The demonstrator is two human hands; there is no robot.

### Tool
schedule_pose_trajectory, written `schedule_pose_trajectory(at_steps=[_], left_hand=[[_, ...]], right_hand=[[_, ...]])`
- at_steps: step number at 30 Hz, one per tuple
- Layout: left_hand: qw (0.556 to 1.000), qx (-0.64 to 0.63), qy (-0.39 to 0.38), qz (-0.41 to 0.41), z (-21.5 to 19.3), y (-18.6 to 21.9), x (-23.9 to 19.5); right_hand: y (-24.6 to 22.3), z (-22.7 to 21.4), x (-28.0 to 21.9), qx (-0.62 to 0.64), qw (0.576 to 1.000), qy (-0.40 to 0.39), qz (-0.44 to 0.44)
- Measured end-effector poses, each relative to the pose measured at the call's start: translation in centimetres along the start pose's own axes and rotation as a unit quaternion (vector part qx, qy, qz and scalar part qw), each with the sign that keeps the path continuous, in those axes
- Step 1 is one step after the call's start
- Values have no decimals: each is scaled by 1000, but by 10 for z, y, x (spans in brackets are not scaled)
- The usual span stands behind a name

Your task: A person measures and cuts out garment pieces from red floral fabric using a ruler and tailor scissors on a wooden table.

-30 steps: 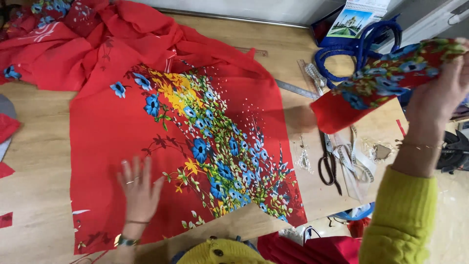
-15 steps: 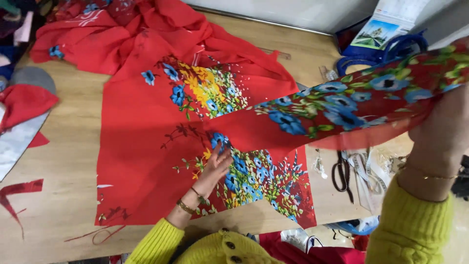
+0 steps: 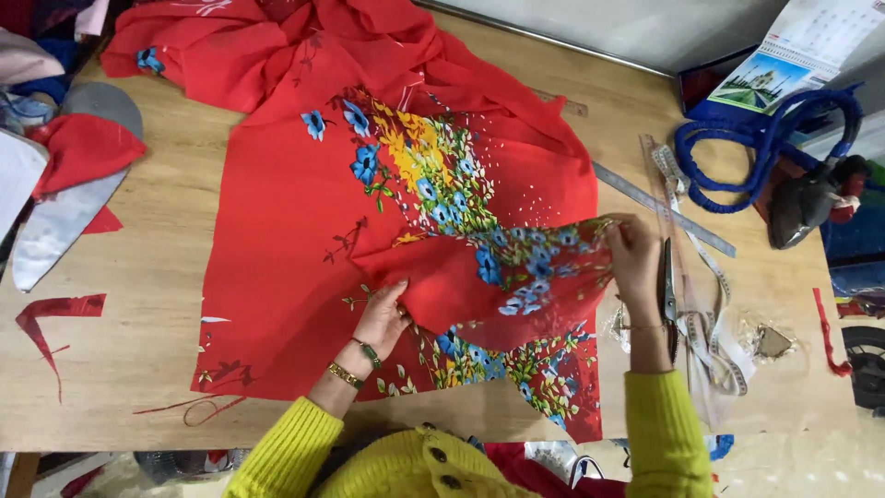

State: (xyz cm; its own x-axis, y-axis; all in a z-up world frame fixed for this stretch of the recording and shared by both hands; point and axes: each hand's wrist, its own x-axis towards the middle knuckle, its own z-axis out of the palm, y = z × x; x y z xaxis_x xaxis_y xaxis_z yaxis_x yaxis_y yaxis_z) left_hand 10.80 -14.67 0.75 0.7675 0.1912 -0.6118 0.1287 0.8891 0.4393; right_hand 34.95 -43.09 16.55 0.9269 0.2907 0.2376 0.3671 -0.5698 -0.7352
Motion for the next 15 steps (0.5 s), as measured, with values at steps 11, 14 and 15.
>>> schedule_pose_trajectory(at_steps=[11, 14, 15], left_hand=[[977, 193, -9, 86, -21, -17, -18], [967, 231, 7, 106, -39, -20, -12], [959, 258, 21, 116, -47, -21, -9]], right_hand=[[117, 11, -25, 12, 996, 33, 85], [105, 1, -28, 15, 996, 41, 75], [99, -3, -29, 51, 995, 56, 65]])
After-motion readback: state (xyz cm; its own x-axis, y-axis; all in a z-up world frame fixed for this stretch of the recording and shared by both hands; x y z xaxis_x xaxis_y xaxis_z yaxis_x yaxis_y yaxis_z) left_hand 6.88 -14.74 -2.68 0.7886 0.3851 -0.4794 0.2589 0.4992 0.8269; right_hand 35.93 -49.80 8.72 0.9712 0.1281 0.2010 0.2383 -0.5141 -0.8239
